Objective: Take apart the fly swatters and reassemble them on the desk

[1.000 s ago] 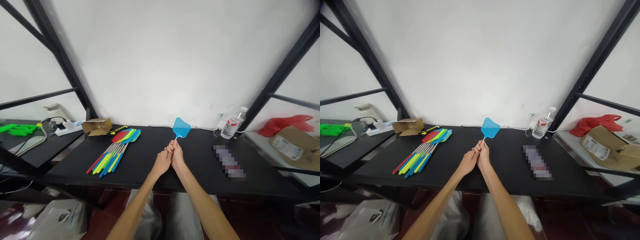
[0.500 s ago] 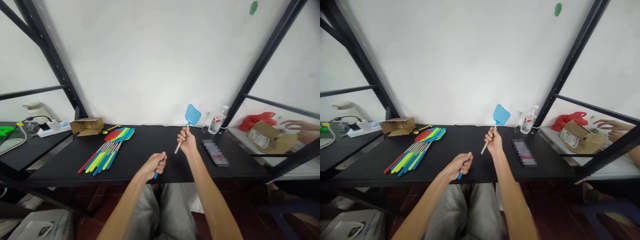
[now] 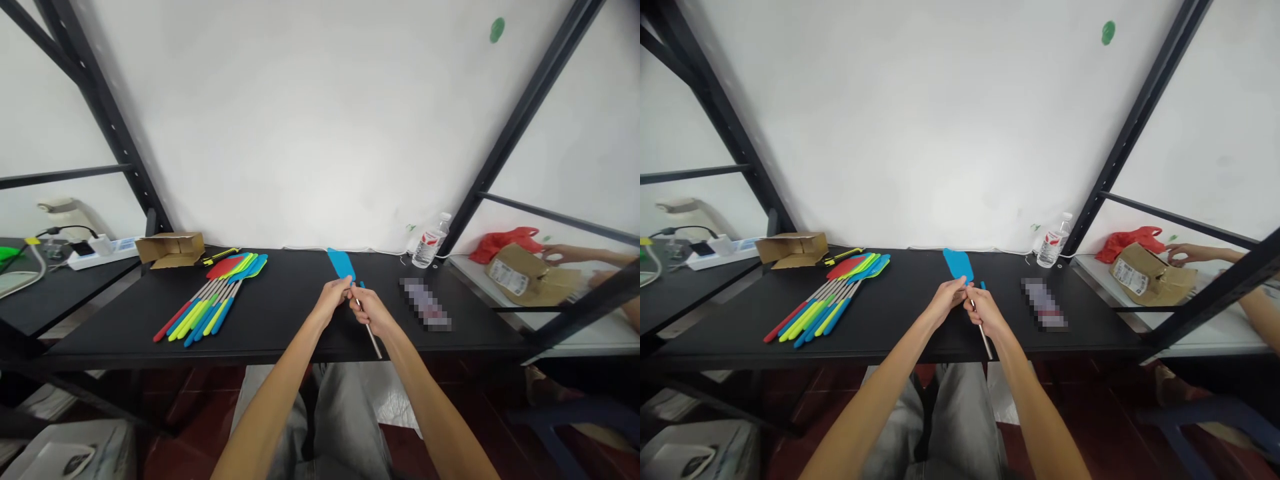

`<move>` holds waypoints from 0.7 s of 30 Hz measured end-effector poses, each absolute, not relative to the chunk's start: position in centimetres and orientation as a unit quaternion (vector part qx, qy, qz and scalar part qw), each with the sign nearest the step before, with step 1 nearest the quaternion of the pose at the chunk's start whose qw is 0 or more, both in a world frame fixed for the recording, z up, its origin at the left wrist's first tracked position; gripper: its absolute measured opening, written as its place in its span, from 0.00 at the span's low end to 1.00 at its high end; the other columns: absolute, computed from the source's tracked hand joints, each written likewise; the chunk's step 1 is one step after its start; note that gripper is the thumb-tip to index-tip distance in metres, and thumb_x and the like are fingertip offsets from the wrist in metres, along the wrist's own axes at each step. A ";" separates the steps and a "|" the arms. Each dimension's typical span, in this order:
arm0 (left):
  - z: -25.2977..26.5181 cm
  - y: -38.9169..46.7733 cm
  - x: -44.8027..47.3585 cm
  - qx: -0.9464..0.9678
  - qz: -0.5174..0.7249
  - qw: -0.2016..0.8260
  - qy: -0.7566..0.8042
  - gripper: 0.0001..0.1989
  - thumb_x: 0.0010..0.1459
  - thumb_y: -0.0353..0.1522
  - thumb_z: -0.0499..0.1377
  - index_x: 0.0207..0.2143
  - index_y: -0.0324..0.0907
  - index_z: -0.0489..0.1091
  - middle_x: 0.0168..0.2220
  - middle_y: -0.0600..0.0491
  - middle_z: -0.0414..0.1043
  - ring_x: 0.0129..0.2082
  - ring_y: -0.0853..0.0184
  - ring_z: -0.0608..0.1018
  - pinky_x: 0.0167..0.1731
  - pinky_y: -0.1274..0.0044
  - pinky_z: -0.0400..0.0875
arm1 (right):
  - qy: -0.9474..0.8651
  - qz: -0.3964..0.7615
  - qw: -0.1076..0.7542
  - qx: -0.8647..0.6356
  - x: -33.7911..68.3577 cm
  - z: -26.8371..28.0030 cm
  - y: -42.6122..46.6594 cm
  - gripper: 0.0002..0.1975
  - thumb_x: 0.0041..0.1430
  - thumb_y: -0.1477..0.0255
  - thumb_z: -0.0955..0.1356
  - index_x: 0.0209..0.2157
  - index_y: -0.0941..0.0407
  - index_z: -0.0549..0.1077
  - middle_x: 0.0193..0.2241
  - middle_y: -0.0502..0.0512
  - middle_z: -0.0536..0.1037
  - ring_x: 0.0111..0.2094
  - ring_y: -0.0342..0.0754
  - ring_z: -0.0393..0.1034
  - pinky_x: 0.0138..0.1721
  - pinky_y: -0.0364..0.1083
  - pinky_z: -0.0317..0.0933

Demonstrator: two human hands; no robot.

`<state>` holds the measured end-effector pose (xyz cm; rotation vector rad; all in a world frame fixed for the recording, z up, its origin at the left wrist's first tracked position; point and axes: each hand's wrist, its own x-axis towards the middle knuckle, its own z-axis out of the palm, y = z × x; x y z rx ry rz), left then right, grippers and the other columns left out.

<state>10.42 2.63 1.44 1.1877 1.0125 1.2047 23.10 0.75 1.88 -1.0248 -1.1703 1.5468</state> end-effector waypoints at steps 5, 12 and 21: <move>2.0 2.4 9.5 0.418 0.589 0.505 0.473 0.16 0.59 0.40 0.58 0.28 0.35 0.72 0.33 0.39 0.81 0.26 0.65 0.80 0.26 0.78 0.71 | -0.504 0.588 0.448 -0.447 17.9 0.8 -0.6 0.22 0.54 0.49 0.67 0.25 0.53 0.61 0.11 0.40 0.57 0.09 0.35 0.43 0.10 0.37 0.35; 3.5 4.2 -0.2 0.405 0.564 0.359 0.623 0.16 0.60 0.39 0.52 0.31 0.38 0.74 0.30 0.46 0.80 0.23 0.68 0.76 0.25 0.79 0.67 | -0.561 0.348 0.417 -0.625 25.3 1.8 1.3 0.19 0.62 0.55 0.62 0.30 0.56 0.71 0.23 0.53 0.73 0.18 0.42 0.63 0.20 0.41 0.55; 3.1 1.0 -3.3 0.555 0.173 0.106 0.807 0.24 0.60 0.47 0.49 0.32 0.41 0.77 0.39 0.40 0.79 0.44 0.48 0.79 0.40 0.65 0.70 | -0.585 0.052 0.100 -0.803 29.9 2.8 6.4 0.15 0.62 0.68 0.66 0.46 0.61 0.76 0.44 0.72 0.78 0.49 0.60 0.74 0.47 0.51 0.64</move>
